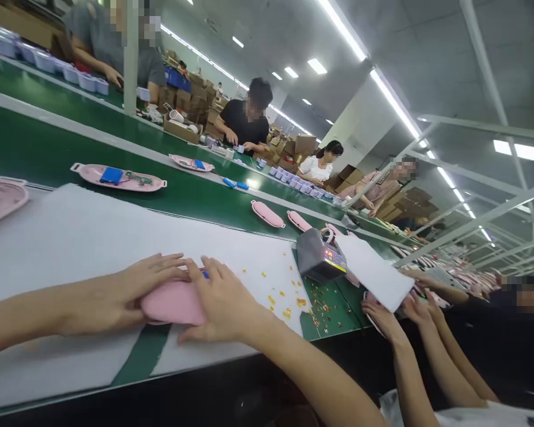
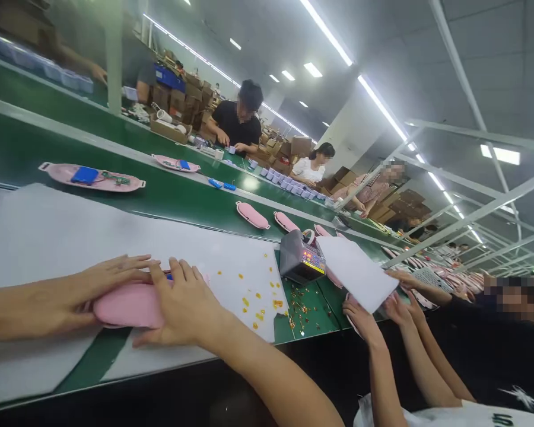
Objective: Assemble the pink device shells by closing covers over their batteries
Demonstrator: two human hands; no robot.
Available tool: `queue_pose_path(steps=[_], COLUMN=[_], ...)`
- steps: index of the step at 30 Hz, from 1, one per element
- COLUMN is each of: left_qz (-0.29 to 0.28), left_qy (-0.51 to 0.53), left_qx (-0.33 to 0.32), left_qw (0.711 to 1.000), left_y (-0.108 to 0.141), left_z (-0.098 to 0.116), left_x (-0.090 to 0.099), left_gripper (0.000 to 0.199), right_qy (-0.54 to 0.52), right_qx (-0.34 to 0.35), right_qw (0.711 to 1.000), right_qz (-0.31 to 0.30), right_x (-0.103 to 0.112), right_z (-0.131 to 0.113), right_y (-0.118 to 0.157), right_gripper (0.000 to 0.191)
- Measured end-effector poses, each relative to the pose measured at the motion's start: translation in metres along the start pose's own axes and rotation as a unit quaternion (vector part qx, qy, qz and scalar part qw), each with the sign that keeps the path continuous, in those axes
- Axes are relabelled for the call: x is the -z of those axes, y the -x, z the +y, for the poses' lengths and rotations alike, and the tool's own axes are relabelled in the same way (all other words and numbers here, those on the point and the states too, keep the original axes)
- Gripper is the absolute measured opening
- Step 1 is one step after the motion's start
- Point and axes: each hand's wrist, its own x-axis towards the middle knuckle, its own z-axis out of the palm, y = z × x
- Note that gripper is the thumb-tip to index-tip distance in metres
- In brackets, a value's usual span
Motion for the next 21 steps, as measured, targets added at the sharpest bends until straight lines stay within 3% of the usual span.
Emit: queue_pose_path(steps=[2,4,6,8,10,14,16,18,21], left_qz=[-0.053,-0.121,-0.141,-0.106,-0.046,0.009,-0.005,-0.032,-0.076], left_qy=[-0.004,-0.021,-0.038,-0.063,-0.113,-0.205,-0.206,-0.196,-0.167], left_qx=[-0.002,0.019,0.053,0.08,0.105,0.2,0.237,0.238,0.188], left_qw=[0.999,0.992,0.988,0.989,0.987,0.958,0.949,0.951,0.965], left_y=[-0.002,-0.008,-0.018,-0.033,-0.054,-0.116,-0.149,-0.177,-0.218], left_z=[0.004,0.006,0.001,-0.017,-0.047,-0.118,-0.147,-0.164,-0.164], left_x=[0.017,0.041,0.067,0.092,0.114,0.147,0.156,0.156,0.126], left_gripper=[0.056,0.053,0.05,0.046,0.044,0.05,0.055,0.049,0.032], right_qy=[-0.028,-0.058,-0.08,-0.096,-0.099,-0.057,-0.05,-0.06,-0.071], right_qx=[-0.006,-0.01,-0.028,-0.083,-0.175,-0.327,-0.348,-0.359,-0.388], right_qw=[0.999,0.996,0.995,0.991,0.98,0.941,0.935,0.93,0.917], right_qz=[-0.039,-0.06,-0.058,-0.037,0.005,0.059,0.053,0.049,0.064], right_x=[-0.015,-0.021,-0.018,-0.012,-0.006,0.003,0.008,0.015,0.027], right_z=[0.008,0.012,0.017,0.033,0.066,0.149,0.182,0.199,0.191], right_y=[-0.006,-0.011,-0.012,-0.01,-0.019,-0.088,-0.134,-0.169,-0.173], right_gripper=[0.126,0.123,0.118,0.112,0.104,0.1,0.098,0.092,0.084])
